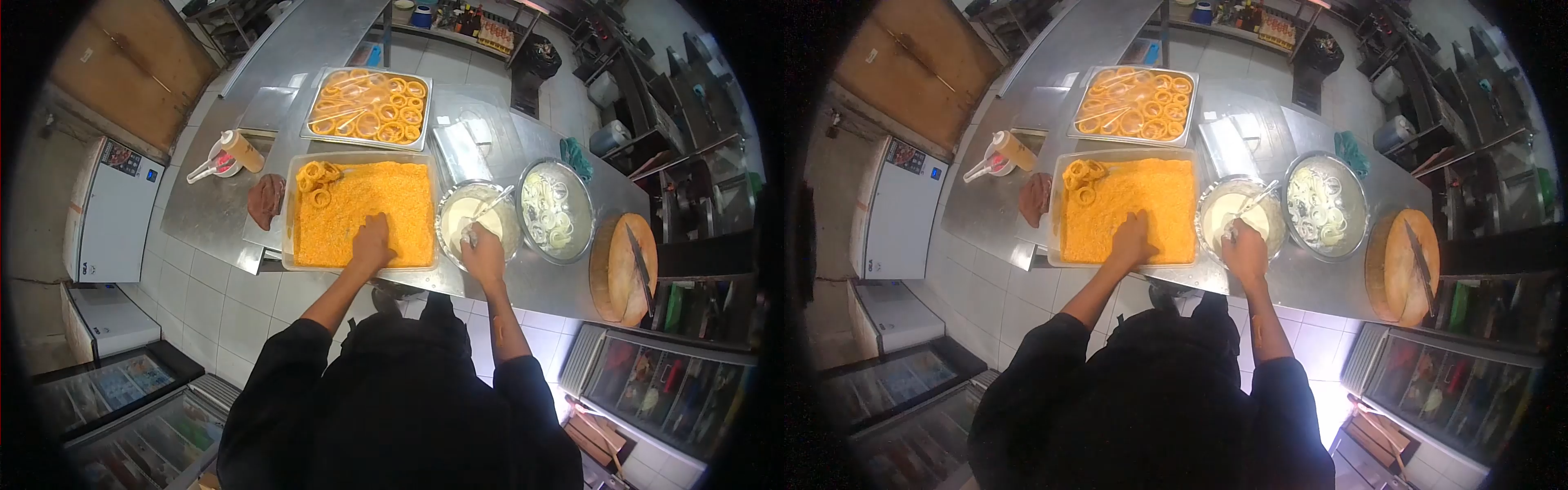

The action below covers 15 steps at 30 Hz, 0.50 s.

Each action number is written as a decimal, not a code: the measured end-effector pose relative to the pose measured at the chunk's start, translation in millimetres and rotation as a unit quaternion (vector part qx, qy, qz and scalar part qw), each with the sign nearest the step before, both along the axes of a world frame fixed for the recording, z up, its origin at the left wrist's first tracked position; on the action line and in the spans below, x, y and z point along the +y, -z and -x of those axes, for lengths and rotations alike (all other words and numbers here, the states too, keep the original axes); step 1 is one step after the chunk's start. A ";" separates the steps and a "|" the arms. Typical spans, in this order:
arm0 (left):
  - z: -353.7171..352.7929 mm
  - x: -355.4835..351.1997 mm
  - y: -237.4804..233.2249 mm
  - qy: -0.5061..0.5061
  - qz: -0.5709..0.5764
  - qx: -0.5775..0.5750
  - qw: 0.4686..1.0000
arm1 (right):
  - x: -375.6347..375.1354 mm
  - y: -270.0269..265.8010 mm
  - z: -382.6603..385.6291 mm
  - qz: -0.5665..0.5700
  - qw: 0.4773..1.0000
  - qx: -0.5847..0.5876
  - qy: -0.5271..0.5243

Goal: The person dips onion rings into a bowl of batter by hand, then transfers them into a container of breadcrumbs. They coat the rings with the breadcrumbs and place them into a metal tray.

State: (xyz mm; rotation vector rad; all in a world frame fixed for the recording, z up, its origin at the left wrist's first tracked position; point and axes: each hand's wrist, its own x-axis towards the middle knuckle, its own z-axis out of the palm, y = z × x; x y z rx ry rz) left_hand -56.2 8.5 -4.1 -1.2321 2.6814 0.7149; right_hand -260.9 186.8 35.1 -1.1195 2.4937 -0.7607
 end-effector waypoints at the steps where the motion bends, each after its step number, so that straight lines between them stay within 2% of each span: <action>1: -6.4 -14.1 6.5 0.003 -0.018 0.004 1.000 | 0.7 1.7 0.3 0.010 1.000 0.010 0.006; 3: -15.9 -30.3 14.6 0.004 -0.037 0.004 0.999 | 3.0 4.3 -1.7 0.019 1.000 0.016 0.010; 5: -19.2 -41.0 16.3 -0.026 -0.007 0.134 0.991 | 1.5 4.2 -1.0 0.020 1.000 0.001 0.013; 6: -18.0 -41.7 11.2 -0.027 -0.007 0.133 0.991 | 1.1 2.6 -1.7 0.020 1.000 0.000 0.012; 8: -12.2 -37.4 -8.4 0.015 -0.062 0.276 0.959 | 0.0 -1.0 -2.8 0.002 1.000 0.008 0.010; 12: 3.8 -12.4 -13.4 -0.018 -0.098 0.271 0.957 | 0.8 0.5 -2.0 0.004 1.000 0.013 0.006; 14: 8.7 2.1 0.8 0.004 0.099 0.204 0.974 | 1.2 0.3 -2.6 0.014 1.000 0.024 0.005; 15: 11.3 5.6 -2.9 0.004 0.099 0.204 0.974 | 1.1 -0.4 -2.2 0.015 1.000 0.025 0.005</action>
